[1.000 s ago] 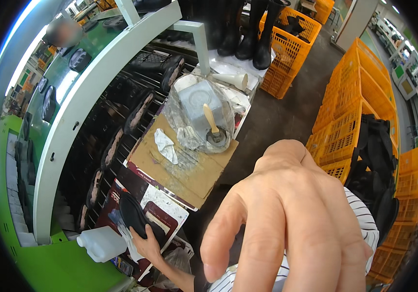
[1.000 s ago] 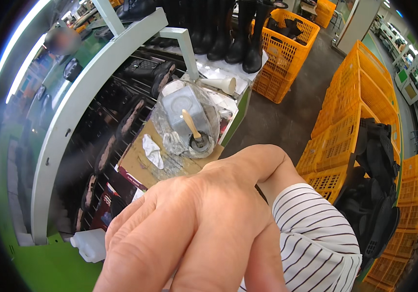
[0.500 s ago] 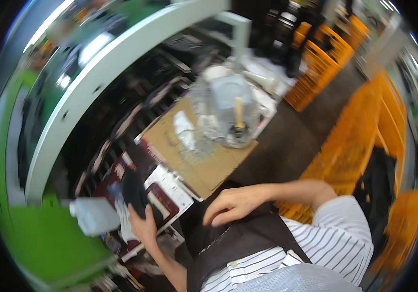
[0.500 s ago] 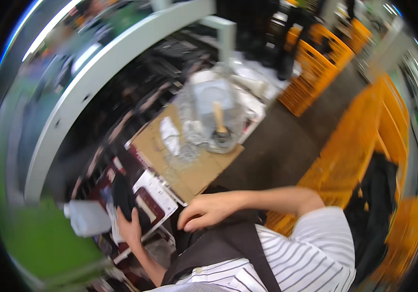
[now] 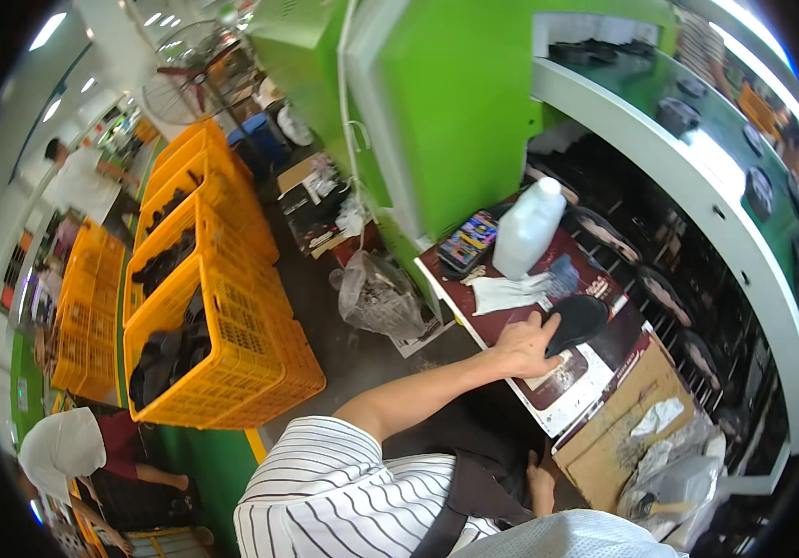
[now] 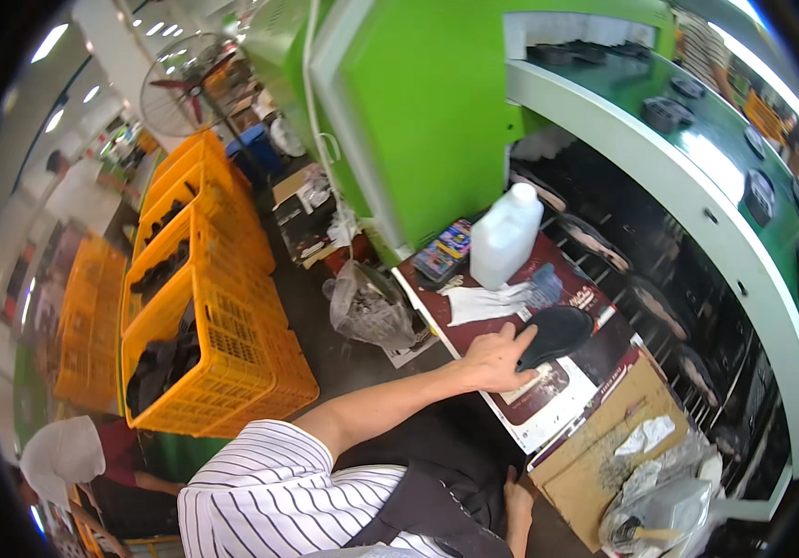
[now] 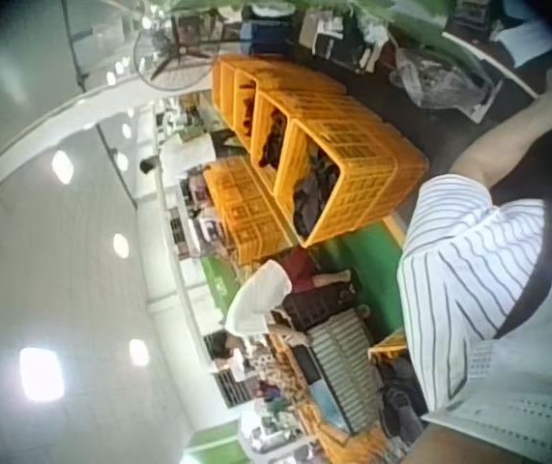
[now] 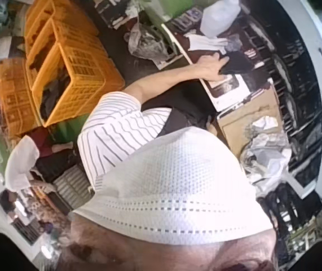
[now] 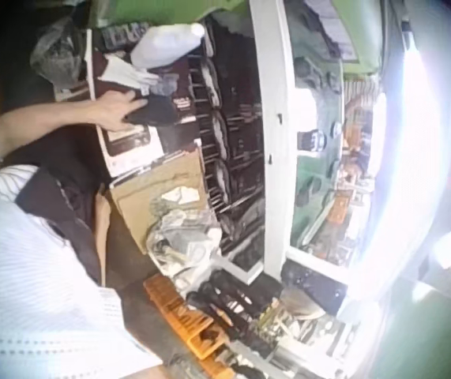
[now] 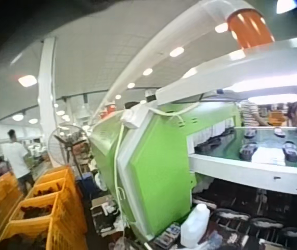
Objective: The person applies adhesive to shoe soles using a brush and places a sole onto a conveyor belt. The person then adjusts their face mask by hand and positions another shoe sole on the workstation.
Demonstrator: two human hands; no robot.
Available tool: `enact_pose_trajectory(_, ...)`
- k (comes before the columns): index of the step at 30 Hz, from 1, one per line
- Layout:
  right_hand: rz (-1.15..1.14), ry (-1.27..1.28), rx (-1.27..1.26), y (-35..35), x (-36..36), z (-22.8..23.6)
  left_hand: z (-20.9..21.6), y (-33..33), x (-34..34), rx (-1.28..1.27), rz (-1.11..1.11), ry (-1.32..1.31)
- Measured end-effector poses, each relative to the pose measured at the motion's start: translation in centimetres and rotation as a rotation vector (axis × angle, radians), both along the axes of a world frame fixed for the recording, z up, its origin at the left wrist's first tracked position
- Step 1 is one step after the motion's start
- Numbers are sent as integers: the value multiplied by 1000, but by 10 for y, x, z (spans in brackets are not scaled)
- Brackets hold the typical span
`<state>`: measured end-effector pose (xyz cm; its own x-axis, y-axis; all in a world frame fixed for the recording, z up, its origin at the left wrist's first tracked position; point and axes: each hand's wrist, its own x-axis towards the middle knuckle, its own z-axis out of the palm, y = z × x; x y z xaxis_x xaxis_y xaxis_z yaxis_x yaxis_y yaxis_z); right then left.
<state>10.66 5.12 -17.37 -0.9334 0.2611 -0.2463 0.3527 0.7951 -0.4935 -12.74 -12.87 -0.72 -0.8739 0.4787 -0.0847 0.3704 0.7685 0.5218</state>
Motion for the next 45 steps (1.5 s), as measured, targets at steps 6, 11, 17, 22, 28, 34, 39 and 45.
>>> enact_pose_trajectory(6, 19, -297, -29, 0, -26, -14, 6, 5, -7, -77, -40, -64)
enact_pose_trajectory(11, 126, -232, 164, 14, -22, -33, 14, 43, -41, -117, -132, 12)
enact_pose_trajectory(17, 150, -137, 86, 8, -29, -18, -2, 69, -42, -144, -83, -68)
enact_pose_trajectory(22, 322, 51, 71, 19, -29, -31, -36, 84, -31, -360, -117, 185)
enact_pose_trajectory(28, 386, 152, 62, 28, -28, -54, -56, 83, -36, -319, -100, 282)
enact_pose_trajectory(34, 328, 180, 46, 25, -24, -47, -45, 86, -31, -287, -96, 224)
enact_pose_trajectory(39, 342, 231, 73, 23, -26, -51, -41, 77, -32, -231, -99, 216)
enact_pose_trajectory(45, 328, 258, 106, 22, -25, -52, -28, 69, -28, -170, -115, 158)
